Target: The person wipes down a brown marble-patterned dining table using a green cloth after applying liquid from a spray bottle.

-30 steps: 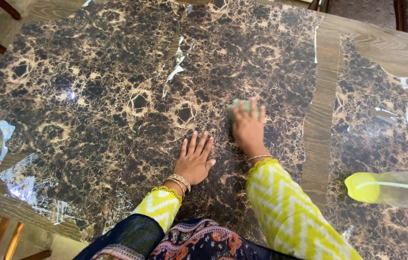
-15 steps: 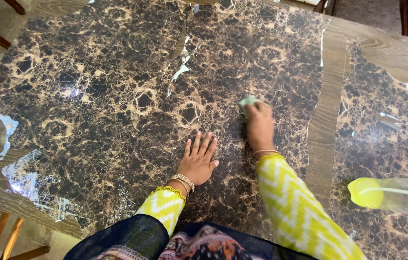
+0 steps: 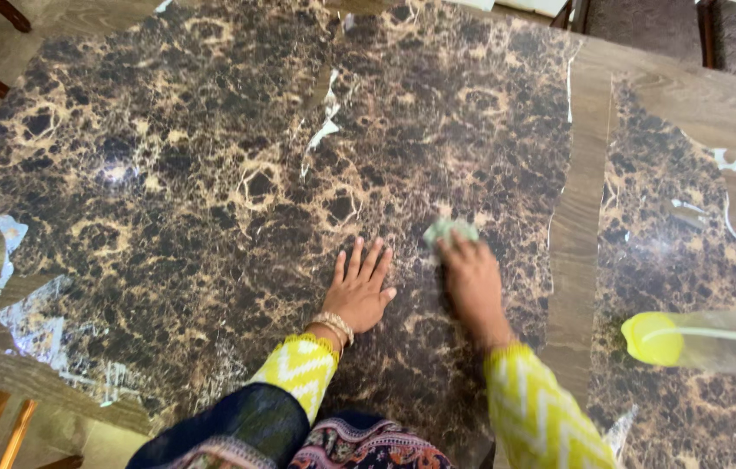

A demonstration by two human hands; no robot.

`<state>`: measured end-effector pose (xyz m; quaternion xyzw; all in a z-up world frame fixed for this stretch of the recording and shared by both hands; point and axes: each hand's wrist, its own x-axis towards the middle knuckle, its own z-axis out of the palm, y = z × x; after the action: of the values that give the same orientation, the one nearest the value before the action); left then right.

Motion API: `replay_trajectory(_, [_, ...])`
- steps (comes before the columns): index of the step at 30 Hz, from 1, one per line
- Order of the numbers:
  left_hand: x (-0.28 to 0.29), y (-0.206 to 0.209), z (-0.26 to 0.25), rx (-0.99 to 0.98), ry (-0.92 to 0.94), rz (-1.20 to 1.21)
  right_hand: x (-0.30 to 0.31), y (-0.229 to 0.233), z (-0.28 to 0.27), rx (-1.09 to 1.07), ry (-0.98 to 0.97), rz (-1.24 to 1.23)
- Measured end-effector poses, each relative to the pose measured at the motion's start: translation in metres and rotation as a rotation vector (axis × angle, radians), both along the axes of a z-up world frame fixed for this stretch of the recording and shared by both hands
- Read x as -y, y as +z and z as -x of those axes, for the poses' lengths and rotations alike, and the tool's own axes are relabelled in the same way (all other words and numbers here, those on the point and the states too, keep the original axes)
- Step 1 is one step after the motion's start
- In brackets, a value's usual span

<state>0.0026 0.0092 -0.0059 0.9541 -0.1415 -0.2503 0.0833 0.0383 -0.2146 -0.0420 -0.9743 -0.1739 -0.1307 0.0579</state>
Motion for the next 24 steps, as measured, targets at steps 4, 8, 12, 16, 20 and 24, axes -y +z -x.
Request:
replay_trajectory(4, [0.002,-0.006,0.001,-0.033,0.004,-0.01,-0.011,-0.009,-0.039,-0.083,-0.226,-0.112])
replay_trajectory(8, [0.001,-0.007,-0.001,-0.034,0.01,-0.007,-0.044,-0.005,-0.044,-0.022,-0.082,-0.067])
replay_trajectory(12, [0.001,-0.003,-0.004,-0.089,0.029,0.014,-0.04,0.002,0.014,0.01,0.078,-0.116])
replay_trajectory(16, [0.021,0.008,-0.012,-0.076,0.044,-0.075,0.004,0.013,0.081,0.025,-0.062,-0.263])
replay_trajectory(20, [0.089,0.027,-0.01,0.165,0.009,0.048,0.053,0.02,0.118,0.077,-0.314,-0.393])
replay_trajectory(24, [0.197,0.051,-0.002,0.297,-0.161,0.676,0.1,0.036,0.15,0.142,-0.593,-0.499])
